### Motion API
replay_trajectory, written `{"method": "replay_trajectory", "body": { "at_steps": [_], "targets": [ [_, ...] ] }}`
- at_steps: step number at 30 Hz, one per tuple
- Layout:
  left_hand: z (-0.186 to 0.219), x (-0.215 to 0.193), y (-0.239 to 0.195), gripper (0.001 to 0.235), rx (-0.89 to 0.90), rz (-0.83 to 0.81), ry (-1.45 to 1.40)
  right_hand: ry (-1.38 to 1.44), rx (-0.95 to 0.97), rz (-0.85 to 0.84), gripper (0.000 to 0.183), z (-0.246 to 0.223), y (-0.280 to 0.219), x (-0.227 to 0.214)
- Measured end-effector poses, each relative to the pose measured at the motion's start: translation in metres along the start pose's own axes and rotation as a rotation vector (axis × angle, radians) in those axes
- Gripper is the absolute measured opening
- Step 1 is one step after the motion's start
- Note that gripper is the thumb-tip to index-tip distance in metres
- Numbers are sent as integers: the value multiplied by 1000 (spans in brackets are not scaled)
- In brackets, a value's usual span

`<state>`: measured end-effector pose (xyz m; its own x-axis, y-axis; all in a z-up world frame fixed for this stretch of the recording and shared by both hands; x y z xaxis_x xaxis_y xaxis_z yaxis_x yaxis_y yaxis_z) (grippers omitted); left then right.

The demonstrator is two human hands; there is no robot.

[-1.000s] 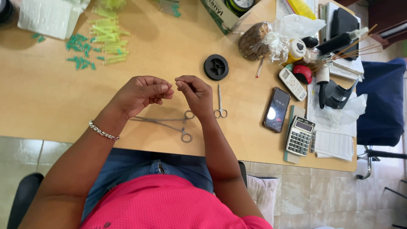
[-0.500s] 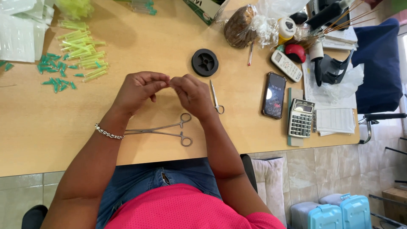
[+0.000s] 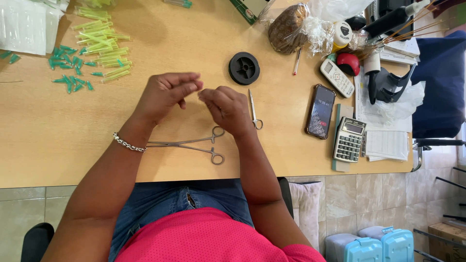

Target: The person sits at a wooden table and uses a pair of hemostats to cut a piece of fishing line. They then thread the line through a small plastic tube and tie a knot. The person repeats this process, handling a spool of line and additional plastic tubes.

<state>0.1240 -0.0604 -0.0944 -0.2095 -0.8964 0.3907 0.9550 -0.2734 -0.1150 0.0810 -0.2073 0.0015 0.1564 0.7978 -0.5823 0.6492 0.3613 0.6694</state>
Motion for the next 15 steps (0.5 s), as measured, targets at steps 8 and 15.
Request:
{"method": "replay_trajectory", "body": {
  "at_steps": [8,15],
  "targets": [
    [-17,5,-4,31,-150,-133,-365,40,87,77,4,7,3,-10],
    [1,15,-4,25,-59,-126,153,-73,-17,36,6,11,-6,-5]
  ]
}}
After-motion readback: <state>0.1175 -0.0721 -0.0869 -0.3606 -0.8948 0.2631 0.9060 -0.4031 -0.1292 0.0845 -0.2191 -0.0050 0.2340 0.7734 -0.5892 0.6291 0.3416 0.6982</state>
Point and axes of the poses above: each hand's wrist, its own y-axis towards the middle knuckle, its own x-axis out of the palm, z = x × y, the point moved 8 cm from there along y, towards the middle knuckle, and after that the axes turned 4 degrees about -x, right-handed, at the moved point
